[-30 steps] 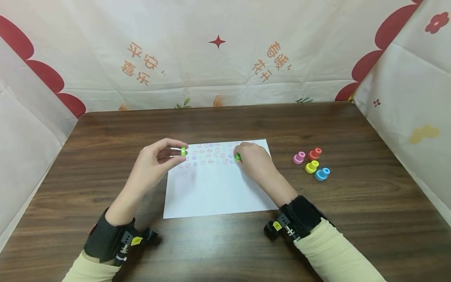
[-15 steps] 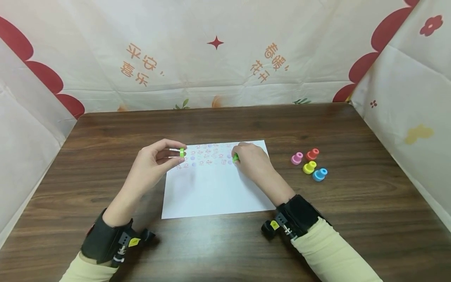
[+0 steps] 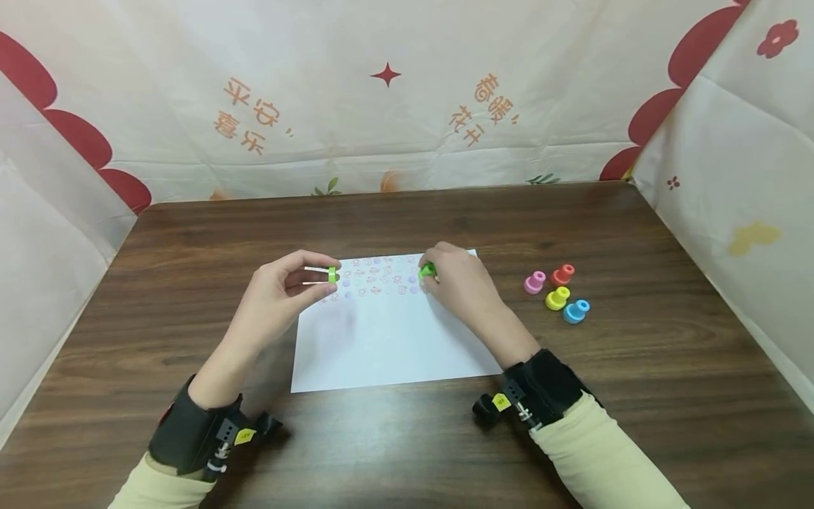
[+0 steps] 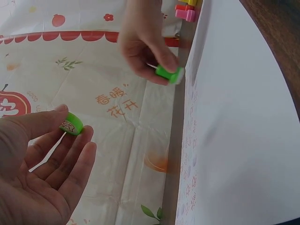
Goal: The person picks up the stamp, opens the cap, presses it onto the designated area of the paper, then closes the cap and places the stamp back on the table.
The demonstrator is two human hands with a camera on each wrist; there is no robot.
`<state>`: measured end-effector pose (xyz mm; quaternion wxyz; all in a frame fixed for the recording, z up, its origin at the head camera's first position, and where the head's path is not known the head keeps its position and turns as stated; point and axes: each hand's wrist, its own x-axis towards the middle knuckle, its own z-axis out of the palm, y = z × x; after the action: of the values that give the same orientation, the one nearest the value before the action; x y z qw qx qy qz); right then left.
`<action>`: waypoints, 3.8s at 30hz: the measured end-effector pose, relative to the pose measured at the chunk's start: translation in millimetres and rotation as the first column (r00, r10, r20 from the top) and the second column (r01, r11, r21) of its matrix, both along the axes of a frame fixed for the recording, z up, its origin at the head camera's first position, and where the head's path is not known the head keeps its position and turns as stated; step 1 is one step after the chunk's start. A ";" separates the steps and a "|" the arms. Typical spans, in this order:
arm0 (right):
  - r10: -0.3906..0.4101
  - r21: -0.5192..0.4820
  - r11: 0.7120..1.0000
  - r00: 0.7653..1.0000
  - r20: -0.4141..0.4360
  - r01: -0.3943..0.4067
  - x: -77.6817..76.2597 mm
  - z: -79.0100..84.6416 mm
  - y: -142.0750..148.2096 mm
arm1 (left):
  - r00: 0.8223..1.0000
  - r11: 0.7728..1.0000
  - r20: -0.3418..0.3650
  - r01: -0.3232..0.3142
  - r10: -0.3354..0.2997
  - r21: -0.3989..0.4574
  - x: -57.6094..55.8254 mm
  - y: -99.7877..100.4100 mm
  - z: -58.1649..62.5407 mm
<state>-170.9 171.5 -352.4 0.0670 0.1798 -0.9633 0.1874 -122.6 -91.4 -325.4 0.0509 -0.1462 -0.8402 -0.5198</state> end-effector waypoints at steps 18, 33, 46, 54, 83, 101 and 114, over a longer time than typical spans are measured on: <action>-0.089 -0.482 0.874 0.995 -0.036 0.061 17.2 20.4 -1.8 | 1.000 0.999 -0.010 0.030 -0.030 0.041 -2.0 11.4 -0.6; -0.002 -0.655 0.753 0.995 0.099 0.067 35.2 16.2 -15.5 | 0.999 0.999 -0.030 0.037 -0.036 0.039 -2.5 21.2 -2.8; 0.078 -0.705 0.708 0.991 0.113 0.024 42.7 7.9 -25.1 | 0.997 0.998 -0.044 0.058 -0.056 0.036 -1.7 30.1 -13.3; 0.134 -0.745 0.667 0.985 0.108 -0.009 44.2 3.3 -31.4 | 0.997 0.995 -0.039 0.069 -0.066 0.076 -2.0 35.9 -19.9; 0.197 -0.796 0.605 0.972 0.128 -0.018 45.8 0.5 -37.3 | 0.997 0.991 -0.012 0.082 -0.081 0.103 2.4 42.0 -18.2; 0.181 -0.748 0.662 0.977 0.111 -0.038 40.0 0.9 -18.9 | 0.998 0.998 -0.054 0.031 -0.029 0.053 -2.4 23.2 -14.8; 0.065 -0.661 0.750 0.995 0.070 -0.002 37.6 6.6 10.1 | 0.997 0.997 -0.050 -0.054 0.056 0.051 -7.8 -10.1 -3.9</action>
<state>-133.4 181.7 -345.9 0.0801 0.1534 -0.8336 0.5245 -130.4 -101.4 -329.3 0.0905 -0.1350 -0.8291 -0.5349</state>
